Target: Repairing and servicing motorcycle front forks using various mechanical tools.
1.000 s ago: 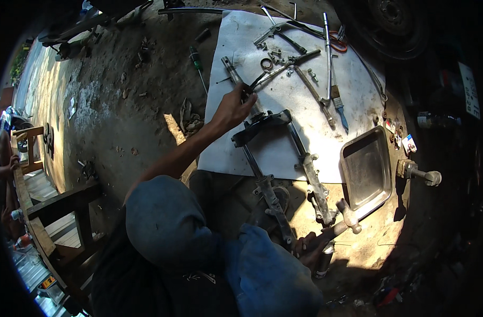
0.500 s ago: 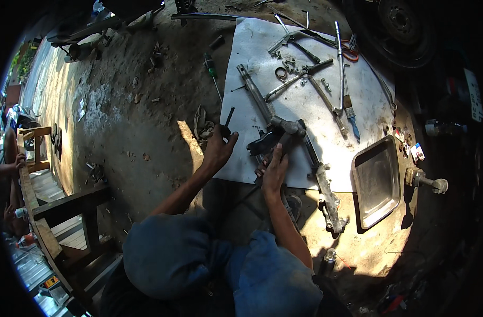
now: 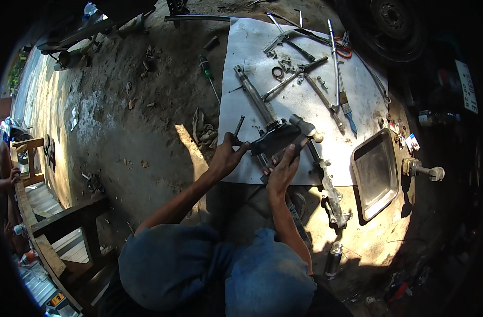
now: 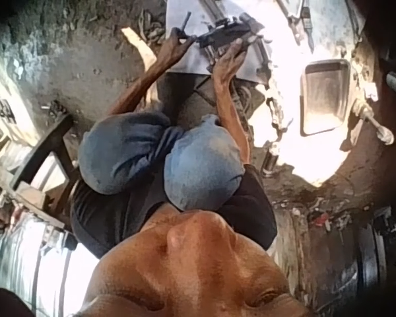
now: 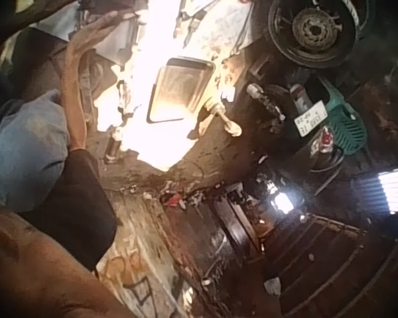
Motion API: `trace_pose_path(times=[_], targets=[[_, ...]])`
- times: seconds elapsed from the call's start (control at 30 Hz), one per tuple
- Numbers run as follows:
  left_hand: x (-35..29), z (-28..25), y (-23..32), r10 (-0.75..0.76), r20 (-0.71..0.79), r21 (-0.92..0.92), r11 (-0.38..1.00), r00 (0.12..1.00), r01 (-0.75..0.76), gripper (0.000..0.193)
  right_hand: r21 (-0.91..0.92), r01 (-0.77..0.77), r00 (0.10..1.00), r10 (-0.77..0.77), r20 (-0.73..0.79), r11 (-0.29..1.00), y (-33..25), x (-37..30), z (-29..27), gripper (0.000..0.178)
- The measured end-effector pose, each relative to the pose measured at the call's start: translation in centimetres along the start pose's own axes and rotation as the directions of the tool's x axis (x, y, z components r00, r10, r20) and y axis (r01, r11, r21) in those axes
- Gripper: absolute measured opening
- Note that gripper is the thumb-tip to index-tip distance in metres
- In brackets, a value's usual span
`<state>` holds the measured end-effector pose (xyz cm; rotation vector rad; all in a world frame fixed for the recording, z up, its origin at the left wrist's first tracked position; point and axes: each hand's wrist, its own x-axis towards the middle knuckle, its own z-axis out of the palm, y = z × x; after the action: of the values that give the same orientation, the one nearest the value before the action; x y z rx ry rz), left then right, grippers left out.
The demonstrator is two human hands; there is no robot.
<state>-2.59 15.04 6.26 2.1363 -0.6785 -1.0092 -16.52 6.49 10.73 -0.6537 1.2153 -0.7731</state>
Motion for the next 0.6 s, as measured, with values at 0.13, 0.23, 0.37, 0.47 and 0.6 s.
trace_pose_path(times=[0.13,0.23,0.37,0.47,0.6], targets=[[0.1,0.9,0.8,0.032,0.017,-0.009,0.999,0.999,-0.032,0.061,0.139,0.022,0.998,-0.013,-0.067,0.99,0.2,-0.4,-0.1,0.045],[0.4,1.6,-0.6,0.053,-0.005,-0.004,0.999,0.999,-0.053,0.062,-0.08,-0.014,0.999,0.01,-0.044,0.997,1.1,0.6,0.3,0.046],[1.0,1.2,-0.4,0.024,-0.005,-0.018,1.0,1.0,-0.024,0.062,-0.034,-0.006,1.0,0.005,-0.026,0.999,0.5,0.1,0.3,0.047],[0.7,1.2,0.5,-0.002,0.02,-0.024,1.0,1.0,0.002,0.062,-0.033,-0.017,0.999,0.016,-0.031,0.999,0.9,0.5,0.1,0.046],[0.8,1.3,-0.7,0.013,-0.031,-0.032,0.999,0.999,-0.014,0.065,-0.119,-0.056,0.997,0.063,0.053,0.991,-0.8,0.2,0.3,0.044]])
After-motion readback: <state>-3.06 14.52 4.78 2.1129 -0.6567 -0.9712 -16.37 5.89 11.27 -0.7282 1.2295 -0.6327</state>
